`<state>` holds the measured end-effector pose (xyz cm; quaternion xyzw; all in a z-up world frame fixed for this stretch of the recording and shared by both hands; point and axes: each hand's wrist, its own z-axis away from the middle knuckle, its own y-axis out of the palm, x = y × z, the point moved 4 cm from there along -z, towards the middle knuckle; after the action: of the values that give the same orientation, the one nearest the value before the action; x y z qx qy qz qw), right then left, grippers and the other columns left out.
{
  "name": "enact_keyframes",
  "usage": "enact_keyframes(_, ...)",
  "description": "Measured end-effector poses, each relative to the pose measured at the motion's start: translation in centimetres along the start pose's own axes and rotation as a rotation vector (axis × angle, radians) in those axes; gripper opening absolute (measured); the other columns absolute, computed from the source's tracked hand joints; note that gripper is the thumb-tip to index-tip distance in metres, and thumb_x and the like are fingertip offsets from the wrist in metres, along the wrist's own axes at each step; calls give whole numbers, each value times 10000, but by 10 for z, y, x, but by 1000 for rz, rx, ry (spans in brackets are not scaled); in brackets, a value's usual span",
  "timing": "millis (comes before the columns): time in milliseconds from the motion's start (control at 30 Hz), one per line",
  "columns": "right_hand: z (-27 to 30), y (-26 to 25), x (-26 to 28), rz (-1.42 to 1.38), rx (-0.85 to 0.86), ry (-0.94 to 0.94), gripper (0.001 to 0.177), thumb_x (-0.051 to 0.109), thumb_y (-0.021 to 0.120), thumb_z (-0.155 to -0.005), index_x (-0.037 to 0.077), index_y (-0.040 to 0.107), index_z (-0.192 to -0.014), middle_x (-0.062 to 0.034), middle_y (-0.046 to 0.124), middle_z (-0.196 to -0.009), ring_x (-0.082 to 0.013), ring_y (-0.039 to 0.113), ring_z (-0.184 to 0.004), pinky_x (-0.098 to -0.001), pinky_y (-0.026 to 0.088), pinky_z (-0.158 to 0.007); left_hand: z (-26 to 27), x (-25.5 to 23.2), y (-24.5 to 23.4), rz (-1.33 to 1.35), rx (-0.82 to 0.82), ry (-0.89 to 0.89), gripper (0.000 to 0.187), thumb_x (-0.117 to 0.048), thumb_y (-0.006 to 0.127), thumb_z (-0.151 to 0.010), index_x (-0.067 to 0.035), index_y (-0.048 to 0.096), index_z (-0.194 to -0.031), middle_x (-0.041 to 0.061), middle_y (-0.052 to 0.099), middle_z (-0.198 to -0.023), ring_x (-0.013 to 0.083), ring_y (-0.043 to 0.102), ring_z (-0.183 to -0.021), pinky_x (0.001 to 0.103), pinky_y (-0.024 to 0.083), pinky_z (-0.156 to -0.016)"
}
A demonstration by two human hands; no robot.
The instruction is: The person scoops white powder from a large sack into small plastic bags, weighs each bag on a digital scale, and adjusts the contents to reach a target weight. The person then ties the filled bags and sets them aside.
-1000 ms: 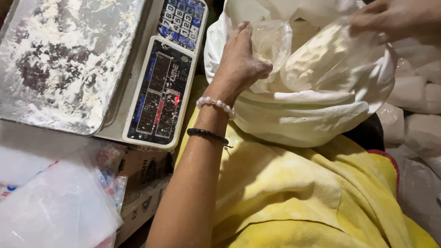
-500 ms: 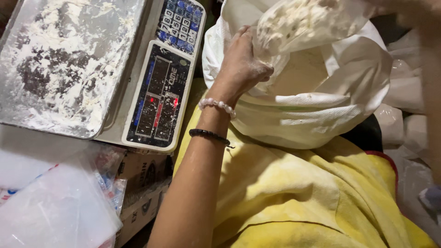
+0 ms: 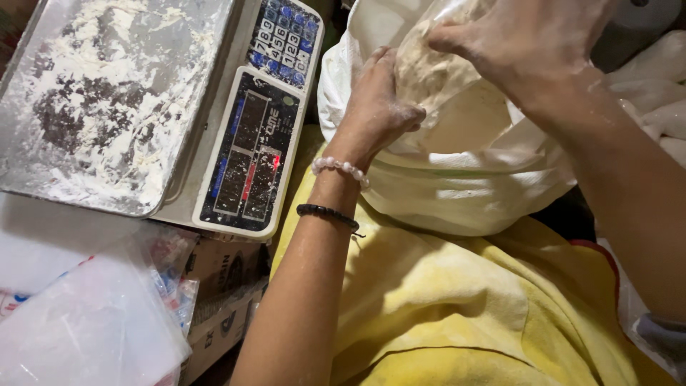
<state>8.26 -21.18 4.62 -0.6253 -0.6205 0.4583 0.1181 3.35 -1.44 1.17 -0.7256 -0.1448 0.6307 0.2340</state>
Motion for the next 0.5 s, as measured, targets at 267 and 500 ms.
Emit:
enact_keyframes(267, -5, -40, 13, -147, -29, 2, 647, 730, 751, -892, 84, 758, -925, -67, 613, -662, -248, 566, -528, -463, 449, -500, -3, 4, 2, 62, 19, -58, 963, -60, 885, -604, 87, 429, -1439, 228, 377, -1562, 361, 387, -1446, 352, 479, -1091)
enact_keyframes(500, -1, -75, 8, -229, -23, 51, 558, 644, 798, -922, 96, 765, -824, -15, 558, -566, -203, 494, -446, -401, 393, -448, 1, 0, -3, -82, -3, -9, 849, -78, 913, -606, 106, 515, -1333, 277, 420, -1494, 388, 319, -1464, 403, 234, -1233)
